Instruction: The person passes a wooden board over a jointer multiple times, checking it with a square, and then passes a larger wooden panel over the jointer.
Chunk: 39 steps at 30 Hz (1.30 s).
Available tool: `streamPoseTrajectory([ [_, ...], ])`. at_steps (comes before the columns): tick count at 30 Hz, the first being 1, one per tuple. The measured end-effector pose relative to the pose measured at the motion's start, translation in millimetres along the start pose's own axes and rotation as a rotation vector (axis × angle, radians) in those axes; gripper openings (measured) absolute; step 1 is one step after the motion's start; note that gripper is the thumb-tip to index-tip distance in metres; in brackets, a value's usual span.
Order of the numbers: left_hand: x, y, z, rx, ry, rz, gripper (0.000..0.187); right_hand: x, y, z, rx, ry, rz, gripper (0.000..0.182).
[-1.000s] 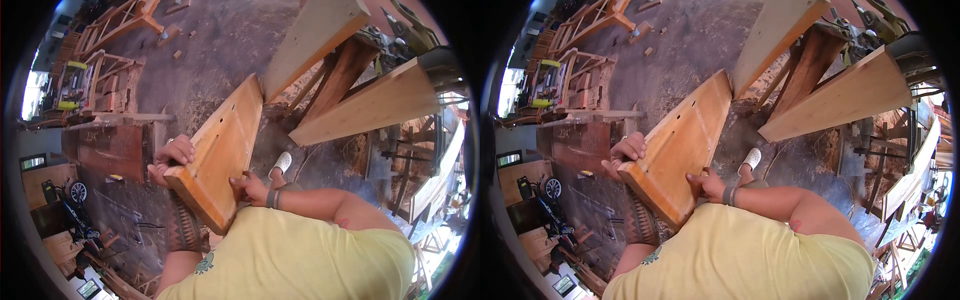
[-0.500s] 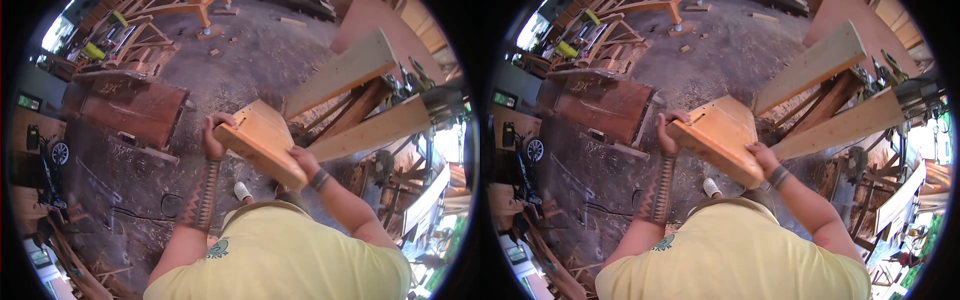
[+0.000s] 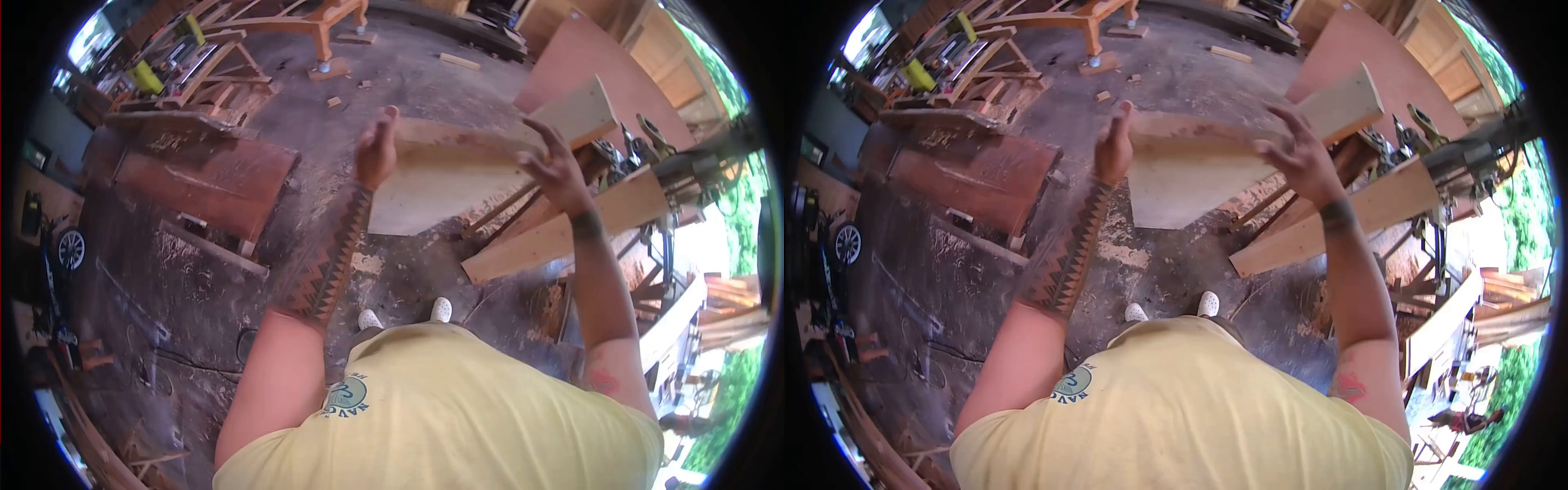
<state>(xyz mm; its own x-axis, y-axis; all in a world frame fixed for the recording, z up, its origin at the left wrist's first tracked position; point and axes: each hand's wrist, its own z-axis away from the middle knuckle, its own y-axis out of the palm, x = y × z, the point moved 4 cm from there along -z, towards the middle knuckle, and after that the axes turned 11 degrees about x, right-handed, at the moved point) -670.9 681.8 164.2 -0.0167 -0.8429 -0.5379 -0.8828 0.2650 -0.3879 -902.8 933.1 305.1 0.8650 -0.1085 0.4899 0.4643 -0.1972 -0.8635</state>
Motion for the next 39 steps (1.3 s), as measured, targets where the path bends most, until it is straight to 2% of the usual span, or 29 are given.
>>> streamPoseTrajectory([
  [1,6,7,-2,0.001,0.049,-0.048,0.031,18,5,-11,0.014,-0.131,0.041,0.082],
  [3,12,6,-9,0.01,0.018,-0.077,0.032,20,25,-28,0.035,-0.181,0.351,0.08],
  [6,17,-2,-23,0.031,0.069,-0.097,0.034,8,38,-49,-0.052,-0.106,0.512,0.078],
  [14,22,0,-26,0.055,0.13,-0.065,0.033,-1,40,-55,-0.177,-0.081,0.516,0.072],
  [18,1,-7,-17,-0.007,0.227,-0.081,0.032,5,44,-42,-0.176,-0.066,0.5,0.072],
  [21,-19,-15,-8,0.016,0.263,-0.001,0.031,13,48,-23,-0.175,-0.059,0.499,0.073],
  [24,-51,-29,11,0.075,0.259,0.019,0.021,30,52,7,-0.162,-0.062,0.482,0.074],
  [26,-80,-44,20,0.14,0.016,0.162,0.012,38,53,28,-0.123,-0.075,0.461,0.075],
  [29,-120,-55,32,0.138,-0.199,0.371,0.004,47,47,59,-0.097,-0.139,0.321,0.071],
  [30,-128,-54,36,0.12,-0.25,0.438,0.006,46,37,66,-0.004,-0.181,0.172,0.067],
  [33,-135,-41,49,0.143,-0.376,0.588,0.011,24,-13,77,0.095,-0.395,-0.776,0.046],
  [34,-136,-41,48,0.144,-0.412,0.54,0.012,32,-60,82,0.062,-0.602,-0.689,0.033],
  [35,-139,-41,47,0.148,-0.451,0.491,0.013,41,-102,88,0.004,-0.731,-0.583,0.033],
  [37,-143,-42,48,0.164,-0.494,0.413,0.016,65,-163,105,-0.098,-0.826,-0.34,0.033],
  [39,-143,-44,43,0.175,-0.494,0.356,0.017,87,-191,117,-0.13,-0.854,-0.159,0.032],
])
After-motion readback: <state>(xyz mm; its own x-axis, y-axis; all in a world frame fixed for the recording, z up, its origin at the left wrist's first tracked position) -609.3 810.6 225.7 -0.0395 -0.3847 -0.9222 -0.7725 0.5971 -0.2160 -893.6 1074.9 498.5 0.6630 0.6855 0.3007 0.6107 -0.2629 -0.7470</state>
